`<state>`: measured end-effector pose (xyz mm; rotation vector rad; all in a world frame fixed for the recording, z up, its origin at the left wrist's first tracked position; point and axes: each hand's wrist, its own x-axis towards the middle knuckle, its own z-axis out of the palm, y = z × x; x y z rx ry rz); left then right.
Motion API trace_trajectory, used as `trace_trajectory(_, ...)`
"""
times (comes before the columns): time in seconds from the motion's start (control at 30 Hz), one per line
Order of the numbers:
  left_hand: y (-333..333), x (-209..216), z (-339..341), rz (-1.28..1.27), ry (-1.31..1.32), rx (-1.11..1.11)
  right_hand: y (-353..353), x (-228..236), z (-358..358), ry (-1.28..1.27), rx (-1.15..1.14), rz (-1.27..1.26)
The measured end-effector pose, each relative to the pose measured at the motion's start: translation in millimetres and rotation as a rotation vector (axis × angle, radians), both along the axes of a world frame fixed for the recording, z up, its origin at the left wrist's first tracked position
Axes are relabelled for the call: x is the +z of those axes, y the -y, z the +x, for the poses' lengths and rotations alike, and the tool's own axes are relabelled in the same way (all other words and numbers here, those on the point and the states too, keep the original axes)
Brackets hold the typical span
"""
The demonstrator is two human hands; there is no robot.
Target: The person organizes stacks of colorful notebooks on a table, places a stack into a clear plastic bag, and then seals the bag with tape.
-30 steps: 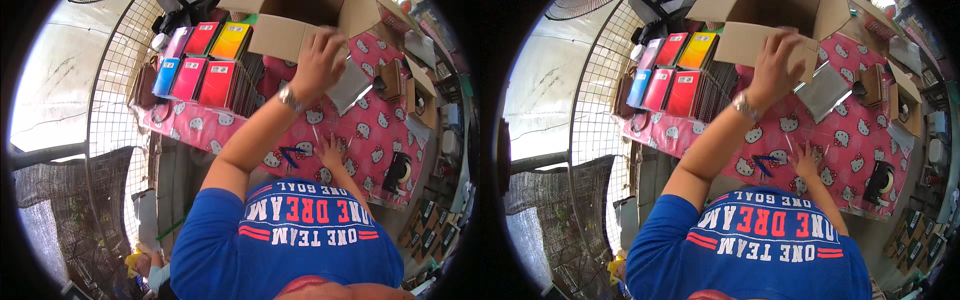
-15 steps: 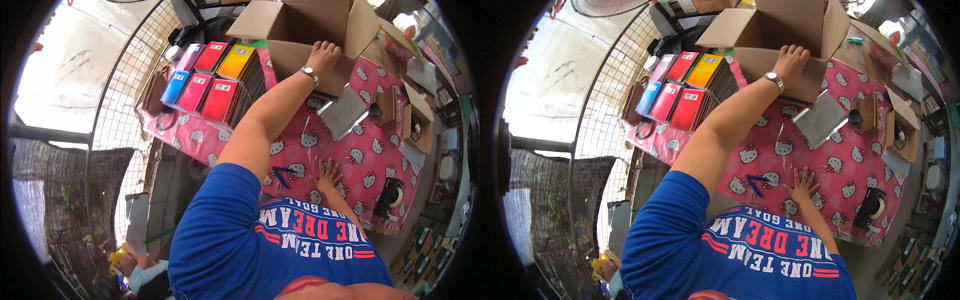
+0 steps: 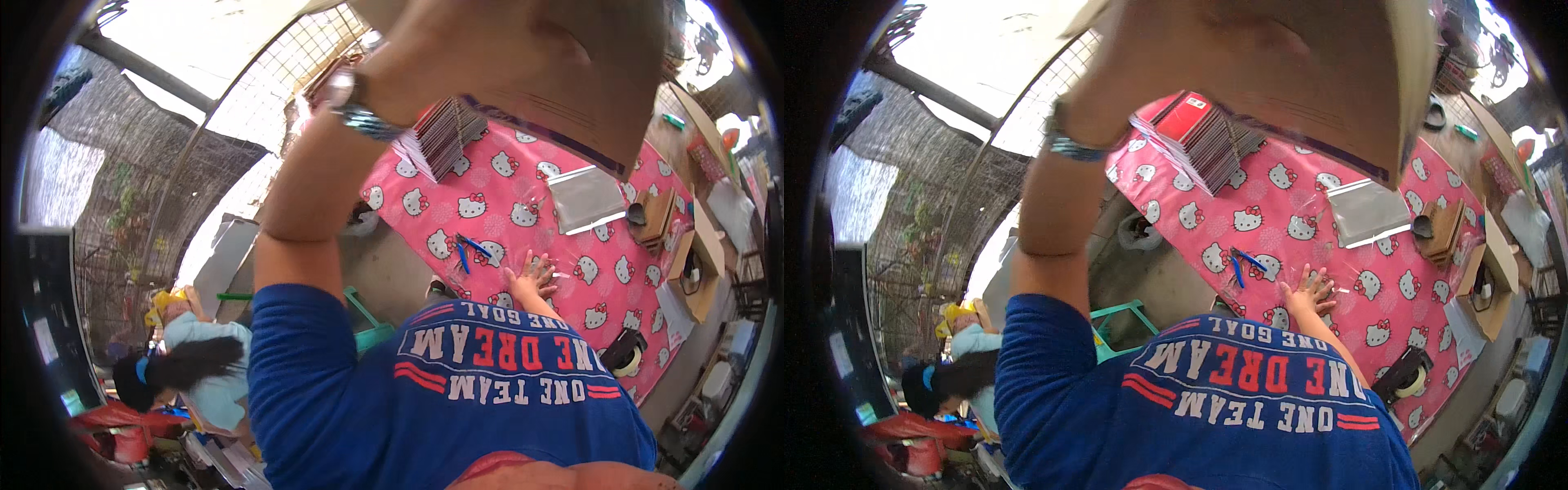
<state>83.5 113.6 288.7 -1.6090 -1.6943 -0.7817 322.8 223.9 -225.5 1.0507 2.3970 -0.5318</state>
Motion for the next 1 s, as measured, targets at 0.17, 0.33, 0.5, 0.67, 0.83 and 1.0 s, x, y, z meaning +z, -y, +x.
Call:
trace_trajectory(0.17, 71, 43, 8, -0.122, 0.225, 0.258, -6, -5, -4, 0.005, 0.007, 0.008)
trace_trajectory(0.33, 158, 79, 53, -0.310, 0.013, 0.823, -10, -7, -8, -0.017, 0.076, 0.040)
trace_trajectory(0.5, 198, 6, 14, -0.435, 0.177, 1.117, -32, -2, -2, -0.017, 0.057, 0.051)
trace_trajectory(0.67, 223, -92, -39, -0.651, 0.099, 1.318, -43, 1, 10, -0.043, 0.087, 0.052)
trace_trajectory(0.83, 207, -213, -91, -0.586, 0.198, 1.260, -66, 12, 29, 0.044, 0.071, 0.021)
trace_trajectory(1.0, 159, -288, -132, -0.590, 0.309, 1.184, -75, 26, 35, 0.037, 0.067, -0.017)
